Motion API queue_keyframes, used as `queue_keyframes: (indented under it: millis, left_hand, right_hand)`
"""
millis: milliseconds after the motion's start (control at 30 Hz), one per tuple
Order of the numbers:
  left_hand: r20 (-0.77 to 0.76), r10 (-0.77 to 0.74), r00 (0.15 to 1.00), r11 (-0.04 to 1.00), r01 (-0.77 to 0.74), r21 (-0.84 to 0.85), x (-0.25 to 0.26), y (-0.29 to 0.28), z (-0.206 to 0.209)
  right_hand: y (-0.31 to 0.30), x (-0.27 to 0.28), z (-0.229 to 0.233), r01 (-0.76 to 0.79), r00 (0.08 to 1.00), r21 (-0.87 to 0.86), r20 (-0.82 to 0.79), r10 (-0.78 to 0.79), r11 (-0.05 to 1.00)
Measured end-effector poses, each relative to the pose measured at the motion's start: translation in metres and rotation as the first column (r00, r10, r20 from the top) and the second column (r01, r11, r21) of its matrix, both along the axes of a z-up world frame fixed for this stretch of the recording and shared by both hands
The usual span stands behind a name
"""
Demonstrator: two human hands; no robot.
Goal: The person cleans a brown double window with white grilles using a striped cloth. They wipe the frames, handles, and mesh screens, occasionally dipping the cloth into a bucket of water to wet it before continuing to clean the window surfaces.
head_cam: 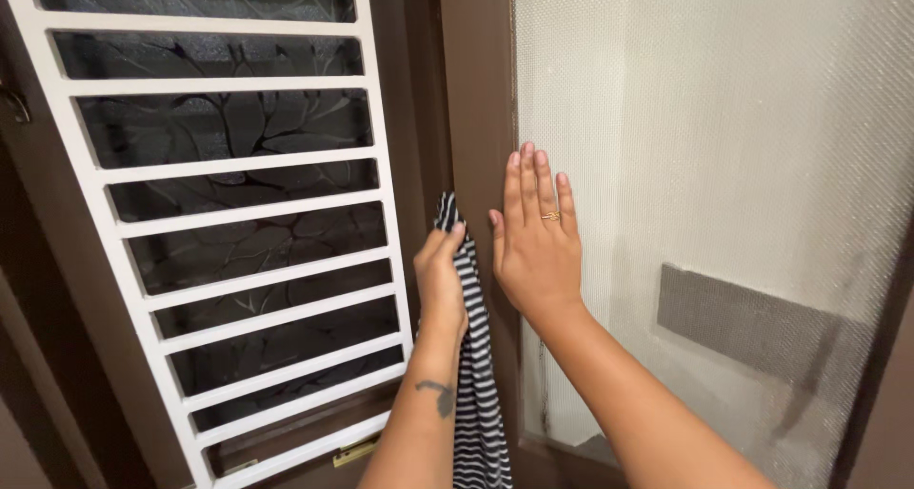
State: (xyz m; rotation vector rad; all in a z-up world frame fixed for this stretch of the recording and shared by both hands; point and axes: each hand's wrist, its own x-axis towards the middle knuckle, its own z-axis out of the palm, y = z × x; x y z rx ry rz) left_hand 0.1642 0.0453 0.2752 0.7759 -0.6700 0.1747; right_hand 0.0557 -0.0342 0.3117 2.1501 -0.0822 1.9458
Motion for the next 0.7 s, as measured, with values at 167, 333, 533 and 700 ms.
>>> queue_keyframes:
  millis: [167, 333, 533, 700]
  left_hand:
    - [-0.06, 0.042, 0.997, 0.995, -0.036, 0.092, -0.019, 0.008, -0.039]
    - [-0.182, 0.09, 0.979, 0.979, -0.053, 0.199, -0.024, 0.016, -0.089]
    - [0.003, 0.121, 0.993, 0.952, -0.117, 0.282, 0.002, 0.025, -0.084]
    - [0.084, 0.064, 0.994, 0.988, -0.075, 0.137, 0.013, 0.008, -0.003]
  right_hand:
    - [0.0, 0.001, -0.011, 0.005, 0.999, 0.001, -0.054, -0.005, 1.0]
    - [0.005, 0.002, -0.021, -0.002, 0.994, 0.027, -0.113, 0.005, 1.0]
    - [0.004, 0.003, -0.023, -0.012, 0.995, 0.0, -0.095, 0.012, 1.0]
    - [0.003, 0.005, -0.027, -0.004, 0.996, -0.01, -0.09, 0.003, 1.0]
